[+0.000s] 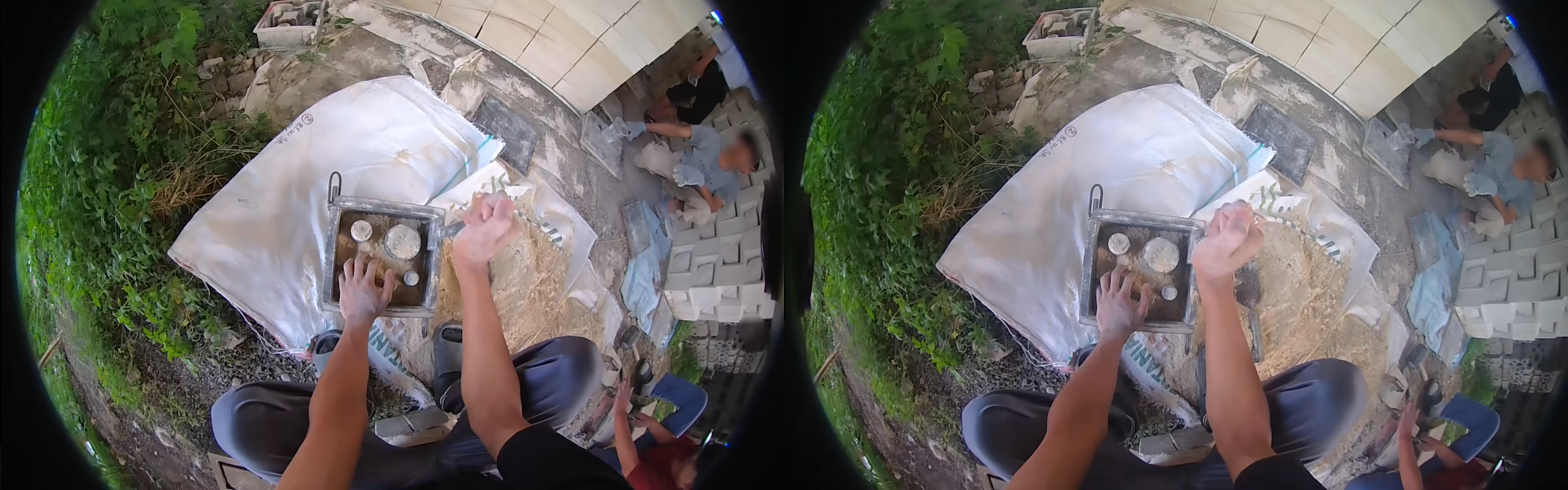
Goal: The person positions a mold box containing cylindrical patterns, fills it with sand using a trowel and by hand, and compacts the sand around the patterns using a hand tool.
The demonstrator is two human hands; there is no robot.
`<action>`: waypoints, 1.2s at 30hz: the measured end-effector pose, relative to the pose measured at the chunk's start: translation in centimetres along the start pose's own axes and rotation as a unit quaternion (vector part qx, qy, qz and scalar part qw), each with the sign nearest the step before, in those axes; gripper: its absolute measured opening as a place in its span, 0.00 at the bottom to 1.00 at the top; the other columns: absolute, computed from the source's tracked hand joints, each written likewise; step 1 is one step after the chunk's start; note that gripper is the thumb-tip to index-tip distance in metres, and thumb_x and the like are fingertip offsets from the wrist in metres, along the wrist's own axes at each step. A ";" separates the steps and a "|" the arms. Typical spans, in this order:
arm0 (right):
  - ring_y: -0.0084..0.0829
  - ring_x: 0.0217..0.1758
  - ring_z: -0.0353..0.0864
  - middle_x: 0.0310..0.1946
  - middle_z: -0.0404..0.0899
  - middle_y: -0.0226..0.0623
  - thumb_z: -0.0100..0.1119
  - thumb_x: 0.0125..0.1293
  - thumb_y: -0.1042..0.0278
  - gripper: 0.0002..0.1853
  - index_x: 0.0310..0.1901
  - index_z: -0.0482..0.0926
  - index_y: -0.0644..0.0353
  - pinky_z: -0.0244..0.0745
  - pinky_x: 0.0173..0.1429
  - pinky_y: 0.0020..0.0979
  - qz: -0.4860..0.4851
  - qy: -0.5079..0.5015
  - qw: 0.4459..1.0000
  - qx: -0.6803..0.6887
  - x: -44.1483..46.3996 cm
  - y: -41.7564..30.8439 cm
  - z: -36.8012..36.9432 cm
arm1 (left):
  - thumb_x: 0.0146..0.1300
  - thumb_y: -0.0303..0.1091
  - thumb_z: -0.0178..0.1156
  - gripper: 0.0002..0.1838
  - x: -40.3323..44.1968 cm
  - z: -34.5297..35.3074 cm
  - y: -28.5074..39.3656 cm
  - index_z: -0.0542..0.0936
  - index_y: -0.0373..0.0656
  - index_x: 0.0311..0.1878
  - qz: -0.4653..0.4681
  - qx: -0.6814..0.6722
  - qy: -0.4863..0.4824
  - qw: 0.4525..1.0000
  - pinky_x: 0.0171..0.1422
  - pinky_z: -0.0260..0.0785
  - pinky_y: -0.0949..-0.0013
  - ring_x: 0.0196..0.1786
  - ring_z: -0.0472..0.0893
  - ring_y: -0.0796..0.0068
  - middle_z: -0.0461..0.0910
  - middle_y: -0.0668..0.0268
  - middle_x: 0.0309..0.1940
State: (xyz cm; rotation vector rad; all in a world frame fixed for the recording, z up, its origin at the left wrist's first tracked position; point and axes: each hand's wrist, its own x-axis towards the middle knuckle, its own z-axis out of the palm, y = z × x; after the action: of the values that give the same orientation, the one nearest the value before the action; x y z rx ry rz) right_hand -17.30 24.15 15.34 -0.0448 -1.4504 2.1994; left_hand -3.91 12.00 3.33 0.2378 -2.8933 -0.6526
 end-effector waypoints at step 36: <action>0.19 0.15 0.48 0.13 0.47 0.23 0.38 0.67 0.47 0.24 0.17 0.52 0.51 0.43 0.20 0.26 0.001 -0.003 0.994 -0.106 -8.4 -5.8 -4.7 | 0.61 0.49 0.54 0.19 -0.8 0.4 -0.2 0.78 0.44 0.46 0.004 0.008 0.008 1.000 0.59 0.63 0.53 0.59 0.68 0.54 0.71 0.59 0.57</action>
State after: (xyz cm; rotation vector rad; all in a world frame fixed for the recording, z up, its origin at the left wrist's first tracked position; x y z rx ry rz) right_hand -6.36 26.37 16.38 -0.1117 -1.6824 2.0392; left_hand -3.18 12.12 2.82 0.2329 -2.8829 -0.6243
